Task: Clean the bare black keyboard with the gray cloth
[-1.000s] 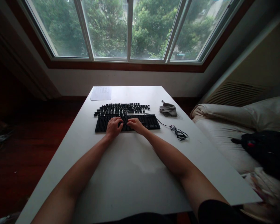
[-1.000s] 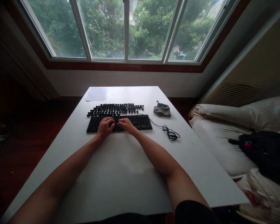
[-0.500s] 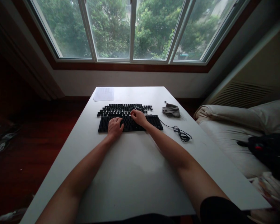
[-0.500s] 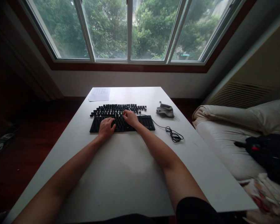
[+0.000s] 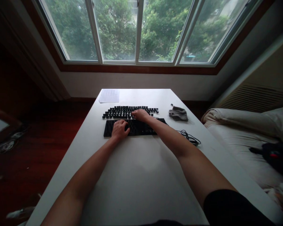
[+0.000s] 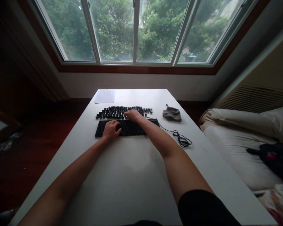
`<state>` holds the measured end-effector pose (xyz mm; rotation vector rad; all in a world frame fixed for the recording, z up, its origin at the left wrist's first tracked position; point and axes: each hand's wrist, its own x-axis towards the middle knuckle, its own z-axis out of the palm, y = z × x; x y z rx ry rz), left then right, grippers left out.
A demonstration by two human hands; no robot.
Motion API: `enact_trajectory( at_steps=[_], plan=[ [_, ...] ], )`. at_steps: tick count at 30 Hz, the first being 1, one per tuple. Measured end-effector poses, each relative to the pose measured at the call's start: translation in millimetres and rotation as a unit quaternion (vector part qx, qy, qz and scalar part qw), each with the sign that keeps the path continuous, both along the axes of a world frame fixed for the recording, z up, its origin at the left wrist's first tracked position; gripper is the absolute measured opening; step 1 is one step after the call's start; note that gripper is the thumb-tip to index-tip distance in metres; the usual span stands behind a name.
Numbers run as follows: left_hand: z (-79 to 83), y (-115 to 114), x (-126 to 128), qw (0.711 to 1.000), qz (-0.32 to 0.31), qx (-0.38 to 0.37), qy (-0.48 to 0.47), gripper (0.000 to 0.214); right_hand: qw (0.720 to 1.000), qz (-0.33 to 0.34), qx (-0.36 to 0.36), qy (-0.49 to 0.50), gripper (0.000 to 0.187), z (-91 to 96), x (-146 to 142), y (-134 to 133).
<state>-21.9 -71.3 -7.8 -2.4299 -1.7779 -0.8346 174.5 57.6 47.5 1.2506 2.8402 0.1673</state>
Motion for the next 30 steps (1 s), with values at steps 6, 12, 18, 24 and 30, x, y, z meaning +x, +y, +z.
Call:
enact_trajectory(
  at_steps=[6,12,18,24,30],
  plan=[
    [2.0,0,-2,1.000,-0.010,-0.005,-0.005,0.027,0.999,0.015,-0.009,-0.033,0.025,-0.5,-3,10],
    [6.7,-4,-1,1.000,-0.022,-0.017,0.015,0.038,0.999,0.017,0.006,0.043,0.022,-2.0,0,9],
    [10.0,0,-13,0.994,-0.087,-0.048,0.052,0.067,0.989,0.037,-0.017,0.145,0.015,-5.8,17,-14],
    [4.1,5,-18,0.992,-0.104,-0.050,0.060,0.078,0.972,0.087,-0.077,0.204,0.010,-5.3,40,-55],
    [2.4,2,-12,0.994,-0.088,-0.040,0.048,0.076,0.972,0.131,-0.107,0.163,0.011,-1.0,51,-82]
  ],
)
